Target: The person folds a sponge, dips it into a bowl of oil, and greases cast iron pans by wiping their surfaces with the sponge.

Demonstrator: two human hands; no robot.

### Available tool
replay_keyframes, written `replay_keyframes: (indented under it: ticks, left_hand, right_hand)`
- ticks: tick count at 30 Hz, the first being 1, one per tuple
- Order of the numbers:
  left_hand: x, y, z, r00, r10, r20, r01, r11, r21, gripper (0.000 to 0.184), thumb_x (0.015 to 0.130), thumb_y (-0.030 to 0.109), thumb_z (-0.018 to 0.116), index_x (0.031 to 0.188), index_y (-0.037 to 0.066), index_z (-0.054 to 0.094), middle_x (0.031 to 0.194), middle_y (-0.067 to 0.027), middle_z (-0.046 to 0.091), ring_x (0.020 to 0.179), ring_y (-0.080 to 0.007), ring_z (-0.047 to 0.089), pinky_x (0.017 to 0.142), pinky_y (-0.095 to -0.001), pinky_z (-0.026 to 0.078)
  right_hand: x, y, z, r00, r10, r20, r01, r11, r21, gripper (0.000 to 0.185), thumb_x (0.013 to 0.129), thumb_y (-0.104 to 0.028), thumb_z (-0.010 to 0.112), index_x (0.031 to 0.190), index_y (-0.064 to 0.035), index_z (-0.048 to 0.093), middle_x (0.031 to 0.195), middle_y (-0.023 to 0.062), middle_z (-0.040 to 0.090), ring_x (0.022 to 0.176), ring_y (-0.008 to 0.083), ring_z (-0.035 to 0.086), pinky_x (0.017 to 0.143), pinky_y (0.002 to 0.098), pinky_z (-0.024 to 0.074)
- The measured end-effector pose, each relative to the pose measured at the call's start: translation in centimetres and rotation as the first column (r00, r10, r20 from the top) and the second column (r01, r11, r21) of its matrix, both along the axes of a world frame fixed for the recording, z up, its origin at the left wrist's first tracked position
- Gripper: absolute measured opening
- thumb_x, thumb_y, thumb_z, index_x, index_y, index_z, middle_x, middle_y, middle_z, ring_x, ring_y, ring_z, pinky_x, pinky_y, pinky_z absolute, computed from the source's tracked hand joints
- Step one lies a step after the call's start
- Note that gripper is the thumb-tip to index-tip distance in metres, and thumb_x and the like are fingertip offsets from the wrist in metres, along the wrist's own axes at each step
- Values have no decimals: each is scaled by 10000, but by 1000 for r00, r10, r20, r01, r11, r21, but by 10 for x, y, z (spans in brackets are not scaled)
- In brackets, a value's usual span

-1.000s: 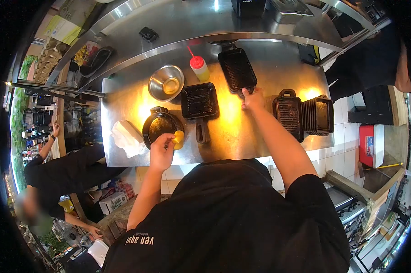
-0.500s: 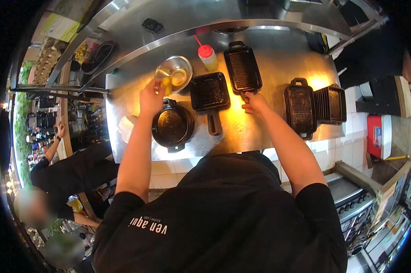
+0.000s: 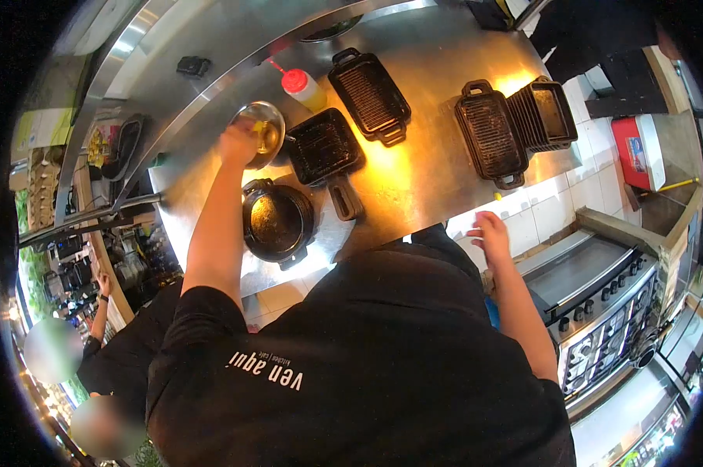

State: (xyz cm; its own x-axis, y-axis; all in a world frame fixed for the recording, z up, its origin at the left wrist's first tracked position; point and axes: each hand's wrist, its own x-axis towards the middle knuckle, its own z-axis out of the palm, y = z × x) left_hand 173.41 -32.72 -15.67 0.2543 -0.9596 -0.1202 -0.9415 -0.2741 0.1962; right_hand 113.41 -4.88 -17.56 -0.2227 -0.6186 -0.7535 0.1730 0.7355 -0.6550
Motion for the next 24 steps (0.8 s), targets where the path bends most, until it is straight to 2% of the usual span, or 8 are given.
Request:
replay_keyframes:
  ticks: [2,6,8,11,13,16,20,24]
  left_hand:
    - [-1,4,28,1000,10,-4,-10,997,-70,282,908,269,750,1172,192,812,1130,-144,811,1091,-343,772,972,-469,611]
    - [5,18,70,982,-31,-186,-28,952,-305,272,903,267,761,1134,129,804,1034,-148,817,1000,-364,785,919,-469,612]
    - [-3,27,74,971,-17,-239,-71,933,-352,270,903,270,766,1118,110,801,1017,-151,816,979,-371,786,905,-469,612]
    - [-1,38,27,994,-101,51,112,952,-286,260,920,255,768,1120,91,790,988,-144,814,955,-331,798,868,-455,616]
    - [-11,44,27,985,-36,-170,-41,904,-426,254,925,221,764,1141,90,784,1006,-146,816,948,-322,800,856,-447,619]
    - [-28,54,63,985,60,-162,-123,905,-408,249,930,205,761,1146,80,776,1019,-148,817,937,-318,802,842,-443,622]
    - [-1,47,50,996,-56,-67,27,930,-366,242,939,210,762,1140,75,772,1013,-139,819,917,-301,806,824,-434,623]
    - [-5,48,70,963,84,-257,-202,855,-478,259,942,232,773,1133,57,767,1016,-130,819,930,-278,803,845,-416,619]
  right_hand:
    - [-25,7,7,971,-238,-16,237,970,-52,378,1055,-308,670,1360,-96,602,1114,50,701,956,219,754,739,308,561]
    - [-48,-23,33,939,-336,76,345,908,-238,566,1090,-268,642,1549,0,446,1410,157,624,1201,320,713,959,419,619]
    - [-51,-44,39,950,-292,111,312,908,-280,581,1083,-258,653,1553,9,438,1405,158,622,1210,328,711,967,415,617]
    - [-52,-64,29,949,-310,61,316,922,-223,551,1064,-248,685,1501,21,483,1348,144,625,1202,333,712,940,410,627]
    - [-55,-68,22,924,-362,125,379,910,-170,391,1047,-231,711,1332,6,586,1203,113,615,1086,311,729,894,399,634]
    - [-71,-85,8,858,-438,269,467,882,-54,238,1025,-177,733,1161,-33,601,1120,94,621,870,249,686,864,406,635]
    - [-49,-108,56,927,-349,137,371,906,-203,173,1004,-82,704,1120,-27,588,1056,103,646,891,248,690,850,413,637]
    - [-24,-106,68,899,-377,225,434,837,-333,142,956,43,617,1062,-36,567,968,105,667,845,214,689,799,402,649]
